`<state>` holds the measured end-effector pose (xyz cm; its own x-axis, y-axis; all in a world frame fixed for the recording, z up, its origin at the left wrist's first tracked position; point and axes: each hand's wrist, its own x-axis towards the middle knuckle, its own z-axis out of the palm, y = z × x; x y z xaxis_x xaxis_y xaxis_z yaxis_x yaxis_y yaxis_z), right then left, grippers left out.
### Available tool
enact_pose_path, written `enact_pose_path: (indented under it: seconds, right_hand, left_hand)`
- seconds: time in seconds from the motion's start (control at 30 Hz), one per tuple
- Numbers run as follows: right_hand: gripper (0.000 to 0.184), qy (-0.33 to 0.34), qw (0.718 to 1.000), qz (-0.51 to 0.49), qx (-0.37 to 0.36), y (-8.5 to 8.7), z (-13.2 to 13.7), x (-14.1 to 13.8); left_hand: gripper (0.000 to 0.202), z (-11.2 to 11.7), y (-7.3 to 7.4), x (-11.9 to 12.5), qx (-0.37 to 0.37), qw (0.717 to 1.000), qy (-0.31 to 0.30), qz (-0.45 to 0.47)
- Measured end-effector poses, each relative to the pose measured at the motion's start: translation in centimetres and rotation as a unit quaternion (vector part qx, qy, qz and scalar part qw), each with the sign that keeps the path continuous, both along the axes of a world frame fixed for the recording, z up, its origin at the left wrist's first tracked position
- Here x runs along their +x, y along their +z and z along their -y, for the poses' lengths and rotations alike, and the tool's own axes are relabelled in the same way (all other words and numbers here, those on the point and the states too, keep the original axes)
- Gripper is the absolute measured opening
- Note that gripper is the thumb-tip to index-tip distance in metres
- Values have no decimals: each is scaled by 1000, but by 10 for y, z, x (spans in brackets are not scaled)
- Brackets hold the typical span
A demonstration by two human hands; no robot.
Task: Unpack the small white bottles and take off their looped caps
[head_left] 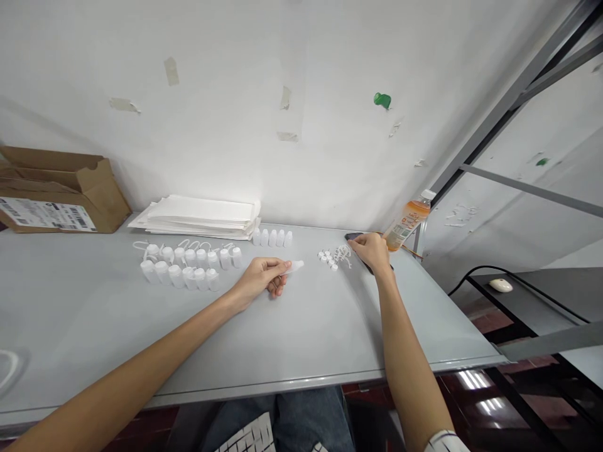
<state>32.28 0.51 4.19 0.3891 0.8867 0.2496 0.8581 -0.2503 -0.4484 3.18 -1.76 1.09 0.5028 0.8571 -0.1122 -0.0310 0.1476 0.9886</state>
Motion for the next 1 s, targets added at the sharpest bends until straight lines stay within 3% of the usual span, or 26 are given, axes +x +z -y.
enact_pose_path:
  seconds: [0.1, 0.17, 0.23, 0.33, 0.47, 0.57, 0.8, 0.87, 0.93, 1.0]
  right_hand:
    - [29, 69, 990, -104, 64, 5, 2, -13]
    - [33, 154, 962, -216, 65, 8, 5, -29]
    - [35, 245, 923, -295, 23, 9, 9, -49]
    - [36, 345, 879, -324, -56, 8, 16, -78]
    - [35, 396, 835, -376, -71, 2, 19, -98]
    - [34, 400, 821, -403, -55, -2, 18, -104]
    - [32, 330, 846, -419, -10, -3, 15, -108]
    - [28, 286, 886, -363, 28, -5, 13, -104]
    - [19, 236, 939, -241, 72, -9, 10, -99]
    - [12, 205, 968, -109, 90, -15, 7, -96]
  left_hand:
    - [43, 0, 0, 0, 2, 1000, 2, 1]
    - [45, 0, 1, 1, -3, 1000, 6, 4]
    - [46, 0, 1, 1, -10, 1000, 12, 8]
    - [47, -1, 0, 0, -18, 1000, 24, 11]
    - [47, -2, -2, 0, -14, 999, 46, 17]
    - [47, -2, -2, 0, -8, 999, 51, 18]
    - [53, 0, 0, 1, -24, 997, 79, -4]
    - [55, -1, 0, 0, -26, 996, 86, -1]
    - [56, -1, -2, 0, -23, 996, 90, 0]
    - [57, -2, -4, 0, -16, 995, 93, 1]
